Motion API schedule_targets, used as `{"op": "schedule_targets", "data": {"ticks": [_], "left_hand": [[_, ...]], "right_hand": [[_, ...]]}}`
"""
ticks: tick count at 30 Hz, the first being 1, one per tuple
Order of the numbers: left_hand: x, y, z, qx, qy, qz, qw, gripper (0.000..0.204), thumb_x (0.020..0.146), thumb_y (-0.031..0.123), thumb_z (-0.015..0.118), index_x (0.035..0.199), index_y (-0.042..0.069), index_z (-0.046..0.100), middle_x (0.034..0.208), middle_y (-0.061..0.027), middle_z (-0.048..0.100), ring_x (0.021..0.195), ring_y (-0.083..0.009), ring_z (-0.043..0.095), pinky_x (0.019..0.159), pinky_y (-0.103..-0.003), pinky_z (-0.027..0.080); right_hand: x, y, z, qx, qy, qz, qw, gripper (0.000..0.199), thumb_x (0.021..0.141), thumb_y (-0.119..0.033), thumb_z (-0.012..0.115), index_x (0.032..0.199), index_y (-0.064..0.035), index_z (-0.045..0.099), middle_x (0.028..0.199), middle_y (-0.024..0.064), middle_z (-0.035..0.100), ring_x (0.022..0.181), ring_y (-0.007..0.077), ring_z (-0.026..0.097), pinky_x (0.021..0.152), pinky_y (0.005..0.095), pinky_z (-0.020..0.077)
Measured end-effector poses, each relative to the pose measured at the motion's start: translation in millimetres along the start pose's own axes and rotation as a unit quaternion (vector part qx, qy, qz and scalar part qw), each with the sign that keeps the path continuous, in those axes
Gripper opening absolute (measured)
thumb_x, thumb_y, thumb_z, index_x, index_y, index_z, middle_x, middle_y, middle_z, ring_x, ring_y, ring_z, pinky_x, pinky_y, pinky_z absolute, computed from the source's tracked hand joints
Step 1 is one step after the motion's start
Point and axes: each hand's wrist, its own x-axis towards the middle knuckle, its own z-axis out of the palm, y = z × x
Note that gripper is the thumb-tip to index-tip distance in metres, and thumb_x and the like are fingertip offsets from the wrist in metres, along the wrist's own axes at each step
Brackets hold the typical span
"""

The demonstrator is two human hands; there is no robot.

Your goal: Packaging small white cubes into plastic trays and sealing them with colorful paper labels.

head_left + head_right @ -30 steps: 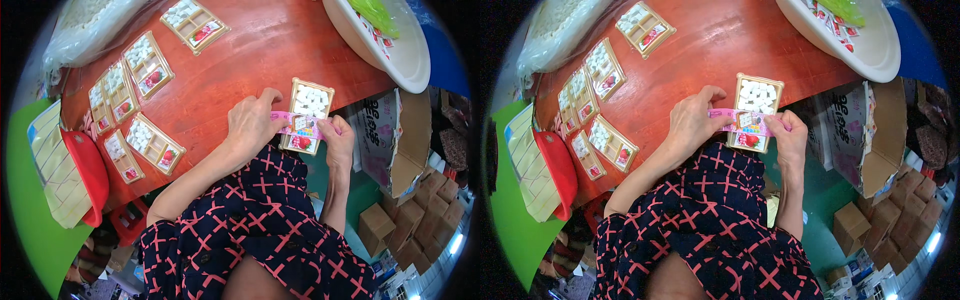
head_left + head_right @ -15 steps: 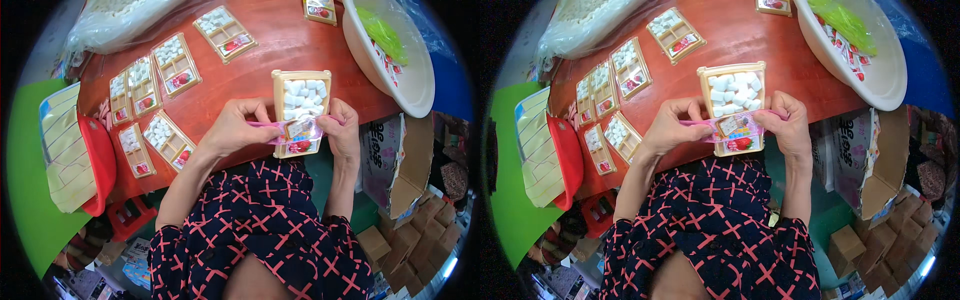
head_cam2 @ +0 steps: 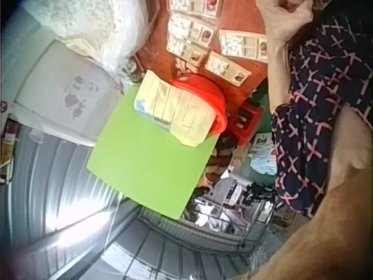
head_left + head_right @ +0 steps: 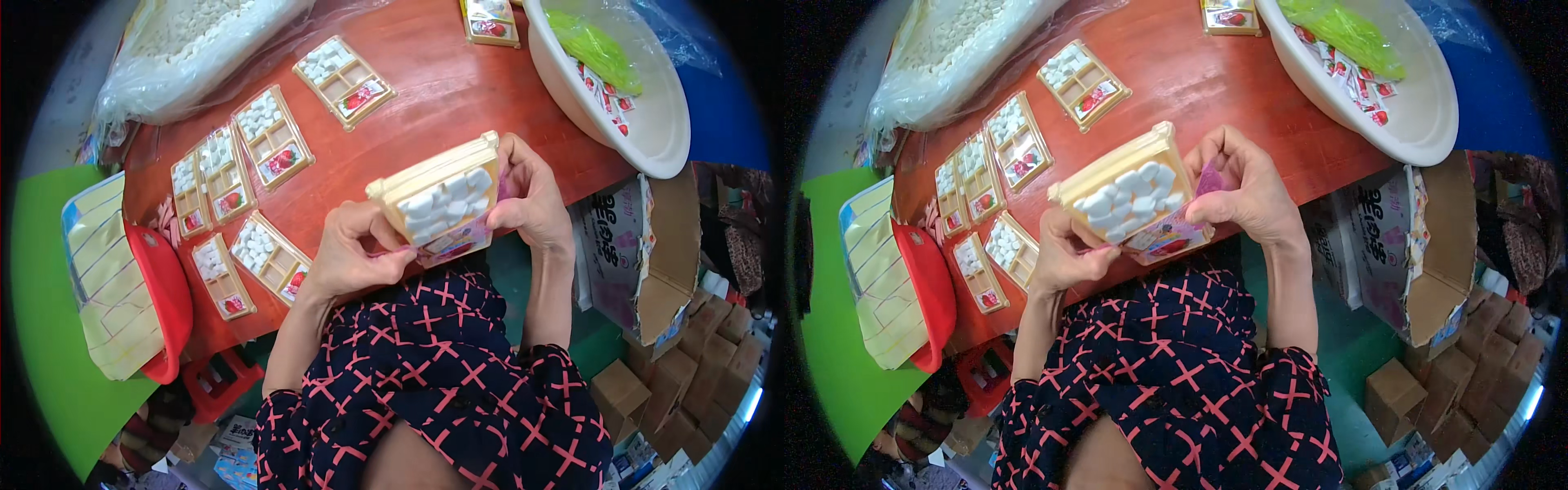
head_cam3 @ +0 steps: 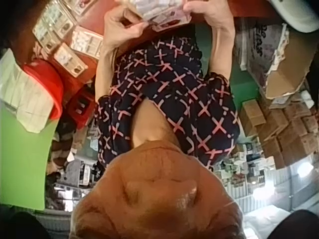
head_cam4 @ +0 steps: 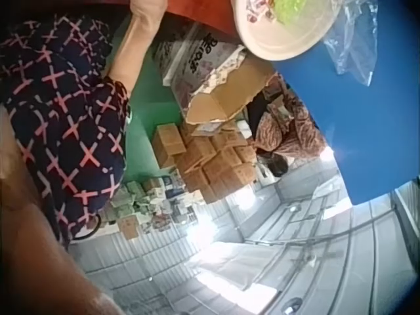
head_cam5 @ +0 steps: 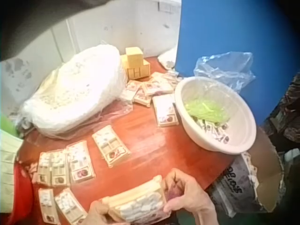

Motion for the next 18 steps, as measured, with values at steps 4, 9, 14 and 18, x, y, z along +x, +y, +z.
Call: {"op": "schedule_targets", "data": {"ticks": [4, 9, 14, 18], "left_hand": [[0, 0, -5, 0.114, -0.025, 0.073, 0.991, 0.018, 0.060, -0.006, 0.064, 0.053, 0.002, 0.049, 0.057, -0.0064, 0.059, 0.053, -0.0089, 0.054, 0.049, -0.022, 0.041], [1, 2, 3, 0.122, 0.024, 0.090, 0.988, 0.015, 0.062, -0.004, 0.064, 0.057, 0.002, 0.052, 0.064, -0.0067, 0.062, 0.058, -0.0100, 0.058, 0.053, -0.023, 0.044], [1, 0, 6, 0.159, 0.009, 0.086, 0.984, 0.014, 0.063, -0.003, 0.065, 0.059, 0.001, 0.053, 0.068, -0.0082, 0.062, 0.061, -0.0126, 0.060, 0.057, -0.023, 0.046], [-2, 4, 14, 0.194, -0.016, 0.110, 0.975, 0.013, 0.062, -0.005, 0.067, 0.062, 0.001, 0.055, 0.068, -0.0086, 0.062, 0.062, -0.0168, 0.060, 0.061, -0.023, 0.047]], "right_hand": [[2, -5, 16, -0.029, 0.065, -0.017, 0.997, 0.065, 0.044, -0.019, 0.085, 0.094, -0.0046, 0.044, 0.093, 0.0026, 0.052, 0.089, 0.0114, 0.051, 0.077, 0.0241, 0.0412], [0, 12, 8, -0.462, 0.177, -0.224, 0.840, 0.063, 0.059, -0.018, 0.078, 0.108, 0.0022, 0.045, 0.103, 0.0051, 0.050, 0.091, 0.0118, 0.048, 0.080, 0.0250, 0.0402], [-16, 29, 35, -0.211, 0.152, -0.065, 0.963, 0.020, 0.082, -0.002, 0.053, 0.100, 0.0054, 0.051, 0.085, 0.0042, 0.059, 0.075, 0.0100, 0.054, 0.071, 0.0211, 0.0430], [-17, 40, 17, -0.022, 0.120, -0.067, 0.990, 0.026, 0.081, -0.007, 0.055, 0.105, 0.0018, 0.050, 0.079, 0.0059, 0.057, 0.070, 0.0142, 0.055, 0.077, 0.0274, 0.0435]]}}
